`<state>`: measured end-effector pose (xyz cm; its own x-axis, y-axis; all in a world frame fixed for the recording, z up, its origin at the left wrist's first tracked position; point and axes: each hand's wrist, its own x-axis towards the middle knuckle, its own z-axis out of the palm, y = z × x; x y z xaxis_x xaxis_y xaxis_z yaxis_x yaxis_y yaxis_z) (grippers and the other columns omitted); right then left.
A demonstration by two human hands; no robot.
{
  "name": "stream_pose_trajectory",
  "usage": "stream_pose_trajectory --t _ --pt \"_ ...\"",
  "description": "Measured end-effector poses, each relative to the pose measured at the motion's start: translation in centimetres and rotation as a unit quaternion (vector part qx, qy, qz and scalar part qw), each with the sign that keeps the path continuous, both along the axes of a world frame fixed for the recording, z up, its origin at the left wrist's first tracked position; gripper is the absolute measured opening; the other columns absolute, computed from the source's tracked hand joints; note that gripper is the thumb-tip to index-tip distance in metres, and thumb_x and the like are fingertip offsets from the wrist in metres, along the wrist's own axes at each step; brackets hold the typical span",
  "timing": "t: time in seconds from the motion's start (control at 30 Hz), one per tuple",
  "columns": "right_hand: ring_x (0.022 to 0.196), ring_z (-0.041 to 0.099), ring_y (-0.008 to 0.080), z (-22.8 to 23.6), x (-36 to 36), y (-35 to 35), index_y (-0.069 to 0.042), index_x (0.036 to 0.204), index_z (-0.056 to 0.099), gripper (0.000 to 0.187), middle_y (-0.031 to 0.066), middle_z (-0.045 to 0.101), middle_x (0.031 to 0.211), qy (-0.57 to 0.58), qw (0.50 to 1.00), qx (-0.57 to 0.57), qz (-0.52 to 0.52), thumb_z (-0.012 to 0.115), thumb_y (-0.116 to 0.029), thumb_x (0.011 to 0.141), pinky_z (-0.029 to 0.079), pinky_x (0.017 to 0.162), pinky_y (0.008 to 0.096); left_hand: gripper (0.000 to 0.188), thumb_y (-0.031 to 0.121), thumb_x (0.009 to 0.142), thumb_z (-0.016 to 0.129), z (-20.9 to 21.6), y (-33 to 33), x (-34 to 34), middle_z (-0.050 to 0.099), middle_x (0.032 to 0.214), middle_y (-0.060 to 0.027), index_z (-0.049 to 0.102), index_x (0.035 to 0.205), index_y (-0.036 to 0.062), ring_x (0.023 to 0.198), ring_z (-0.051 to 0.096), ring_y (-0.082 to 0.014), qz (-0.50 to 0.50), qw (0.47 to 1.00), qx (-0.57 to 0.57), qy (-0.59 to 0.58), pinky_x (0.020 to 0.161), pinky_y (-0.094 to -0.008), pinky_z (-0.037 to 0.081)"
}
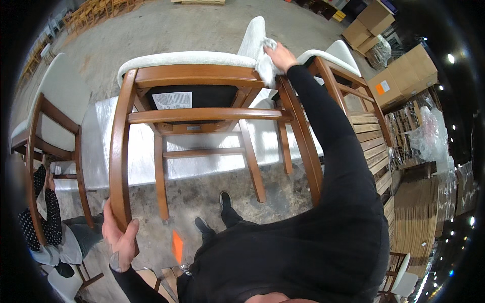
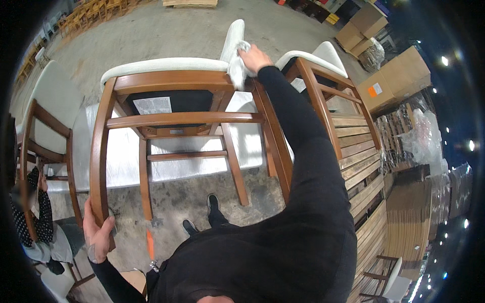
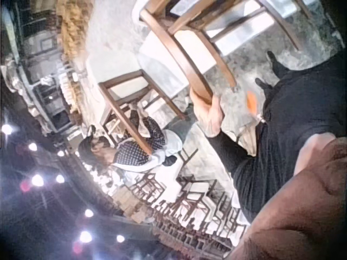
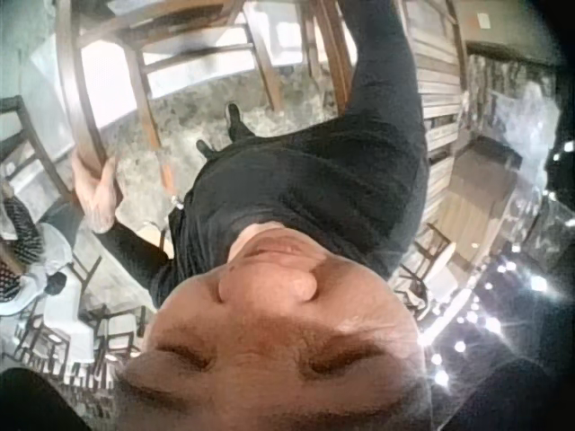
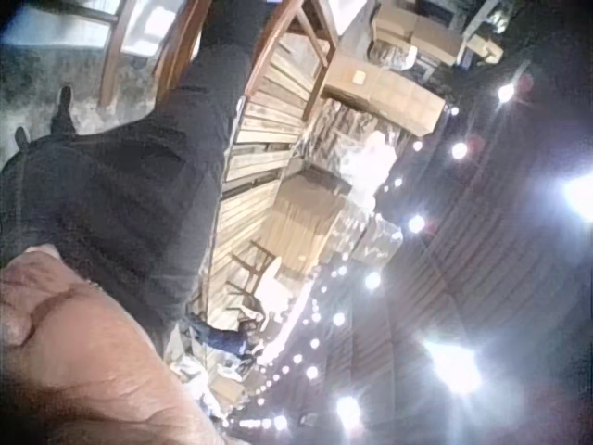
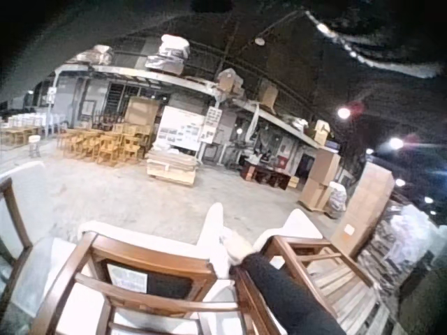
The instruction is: The person wipes the wooden frame of a chair with a white cloth, focusing on the armrests, backrest, and legs. The person moves the chair to a wooden pallet and continues wiping different sections of the chair frame.
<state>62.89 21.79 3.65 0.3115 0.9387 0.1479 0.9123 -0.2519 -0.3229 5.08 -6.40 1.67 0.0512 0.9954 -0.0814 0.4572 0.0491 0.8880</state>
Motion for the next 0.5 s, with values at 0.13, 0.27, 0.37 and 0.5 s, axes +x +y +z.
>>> stream_pose_trajectory --t 0.13,0.27,0.37,0.5 --pt "0.121 0.059 0.0382 -1.5 2.9 8.9 0.008 0.122 0.063 0.076 0.0292 0.061 0.128 0.190 0.981 -0.020 0.043 0.056 -0.060 0.089 0.045 0.101 0.0409 0.078 -0.006 0.076 0.060 0.0 0.2 0.0 0.049 0.139 -0.0149 0.034 0.148 -0.0021 0.128 0.047 -0.0258 0.110 0.988 -0.083 -0.067 0.111 -0.0341 0.032" --pt "0.112 0.063 0.0272 -2.3 3.6 9.2 0.008 0.127 0.061 0.072 0.0219 0.064 0.126 0.348 0.936 0.002 0.060 0.061 -0.054 0.090 0.047 0.096 0.0356 0.077 -0.008 0.079 0.060 0.0 0.5 -0.4 0.049 0.138 -0.0123 0.032 0.150 -0.0011 0.121 0.050 -0.0205 0.116 0.990 -0.066 -0.053 0.105 -0.0304 0.037" --pt "0.106 0.064 0.0195 -1.5 3.0 4.7 0.002 0.127 0.062 0.066 0.0127 0.067 0.119 0.358 0.932 -0.029 0.048 0.061 -0.054 0.092 0.048 0.092 0.0308 0.076 0.001 0.084 0.061 -0.4 0.3 -0.5 0.048 0.140 -0.0118 0.030 0.153 0.0018 0.123 0.048 -0.0203 0.087 0.991 -0.097 -0.028 0.101 -0.0295 0.040" --pt "0.101 0.065 0.0110 -0.4 1.8 -6.0 -0.008 0.127 0.064 0.056 0.0032 0.070 0.114 0.450 0.886 -0.091 0.062 0.059 -0.054 0.095 0.050 0.088 0.0254 0.074 0.005 0.085 0.064 -0.7 -0.3 -0.2 0.048 0.139 -0.0120 0.031 0.151 -0.0012 0.123 0.048 -0.0207 0.118 0.990 -0.064 0.029 0.102 -0.0301 0.039"
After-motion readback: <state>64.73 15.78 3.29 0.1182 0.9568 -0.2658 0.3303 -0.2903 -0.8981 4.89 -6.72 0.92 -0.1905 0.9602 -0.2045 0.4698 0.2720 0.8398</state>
